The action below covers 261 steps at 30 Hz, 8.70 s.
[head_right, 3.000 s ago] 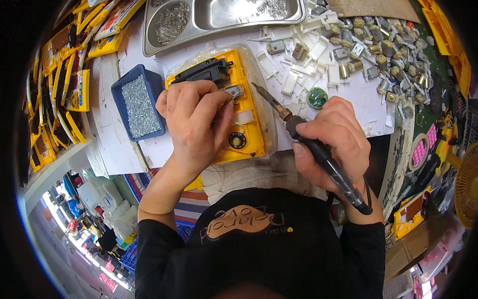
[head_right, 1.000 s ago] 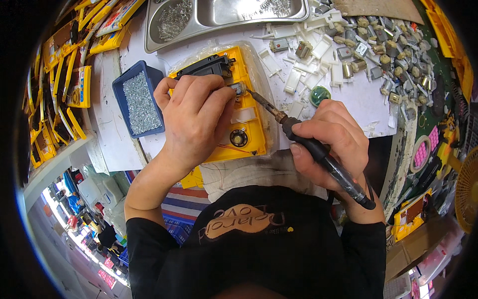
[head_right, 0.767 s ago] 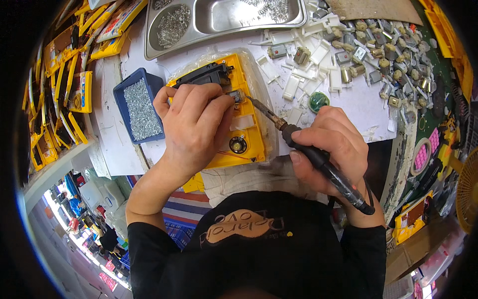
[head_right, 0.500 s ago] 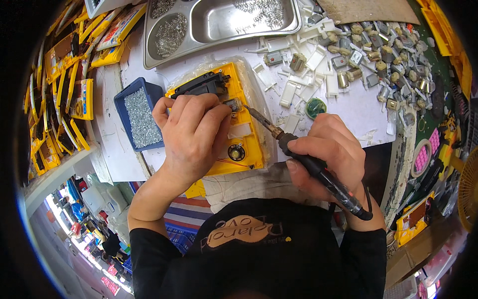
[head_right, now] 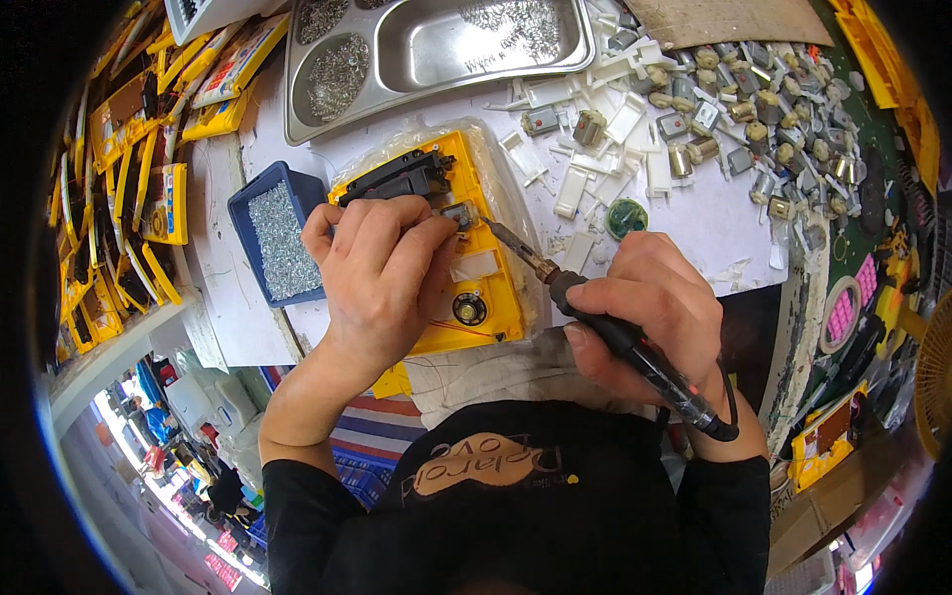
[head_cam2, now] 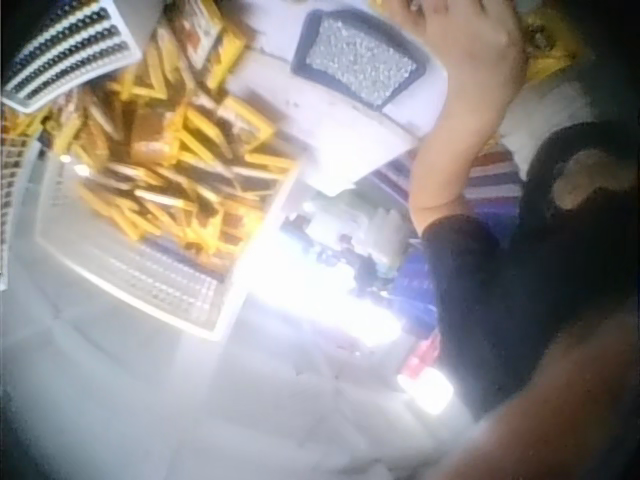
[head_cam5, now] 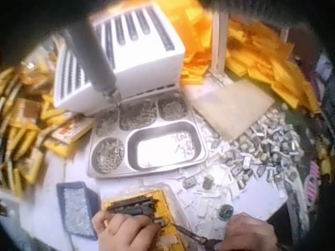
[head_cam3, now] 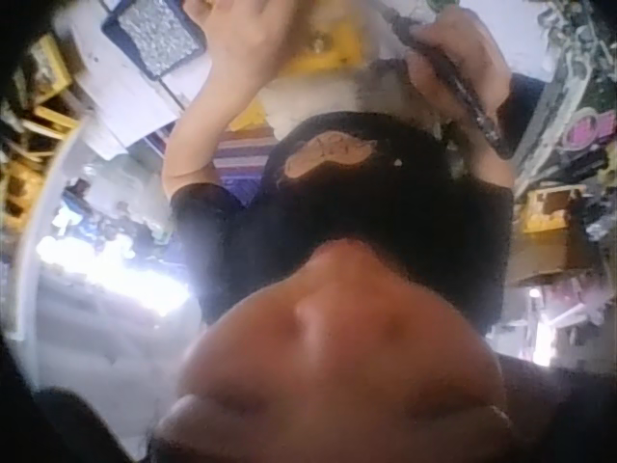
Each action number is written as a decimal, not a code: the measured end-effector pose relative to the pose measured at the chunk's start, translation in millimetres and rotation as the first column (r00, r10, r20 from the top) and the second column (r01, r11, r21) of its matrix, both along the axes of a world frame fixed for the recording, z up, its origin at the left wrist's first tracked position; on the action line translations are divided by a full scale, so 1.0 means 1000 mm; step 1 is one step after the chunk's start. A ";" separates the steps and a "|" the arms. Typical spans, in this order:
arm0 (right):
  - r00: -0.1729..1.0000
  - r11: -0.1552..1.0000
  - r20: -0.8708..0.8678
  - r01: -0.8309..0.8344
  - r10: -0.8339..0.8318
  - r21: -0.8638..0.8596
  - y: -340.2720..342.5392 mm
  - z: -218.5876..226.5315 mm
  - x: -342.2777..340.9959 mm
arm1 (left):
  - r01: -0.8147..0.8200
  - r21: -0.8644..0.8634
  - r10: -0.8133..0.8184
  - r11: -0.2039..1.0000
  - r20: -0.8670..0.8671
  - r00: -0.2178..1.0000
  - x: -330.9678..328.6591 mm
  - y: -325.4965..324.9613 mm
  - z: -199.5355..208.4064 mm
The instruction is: The person assembles electronic components inside a yellow plastic toy gun by soldering them with a soldering iron and securing them with screws using a pneumatic screwdriver.
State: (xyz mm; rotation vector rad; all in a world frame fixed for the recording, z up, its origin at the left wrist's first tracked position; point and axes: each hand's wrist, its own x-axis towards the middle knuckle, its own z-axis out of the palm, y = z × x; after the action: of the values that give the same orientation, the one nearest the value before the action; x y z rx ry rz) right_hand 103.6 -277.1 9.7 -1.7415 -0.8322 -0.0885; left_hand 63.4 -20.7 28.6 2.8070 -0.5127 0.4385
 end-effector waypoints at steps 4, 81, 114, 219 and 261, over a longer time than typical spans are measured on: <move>1.000 1.000 -0.002 0.000 0.000 -0.010 0.000 0.000 -0.001 | 0.009 -0.016 -0.009 1.000 -0.001 1.000 -0.002 0.001 -0.002; 0.993 0.999 0.113 -0.037 0.039 -0.014 0.010 0.011 0.011 | -0.219 0.104 0.227 0.970 -0.066 0.972 -0.034 0.069 0.013; 0.994 0.998 0.097 -0.052 0.048 0.042 0.012 0.015 0.008 | -0.174 -0.302 0.147 0.937 -0.110 0.983 -0.024 0.043 0.018; 0.992 0.990 0.033 -0.123 0.120 0.075 0.029 0.020 0.025 | -0.331 -0.691 0.197 0.643 -0.268 0.943 -0.011 0.026 -0.015; 0.941 0.965 0.232 -0.214 0.245 -0.152 0.055 0.014 0.025 | -0.239 -0.673 0.251 0.700 -0.081 0.965 -0.012 0.024 -0.029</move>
State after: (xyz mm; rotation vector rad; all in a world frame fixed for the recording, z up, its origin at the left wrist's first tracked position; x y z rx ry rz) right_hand 129.0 -222.5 24.1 -1.7592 -1.2444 -0.1013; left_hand 51.2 3.7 -0.5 2.1429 0.0480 0.5643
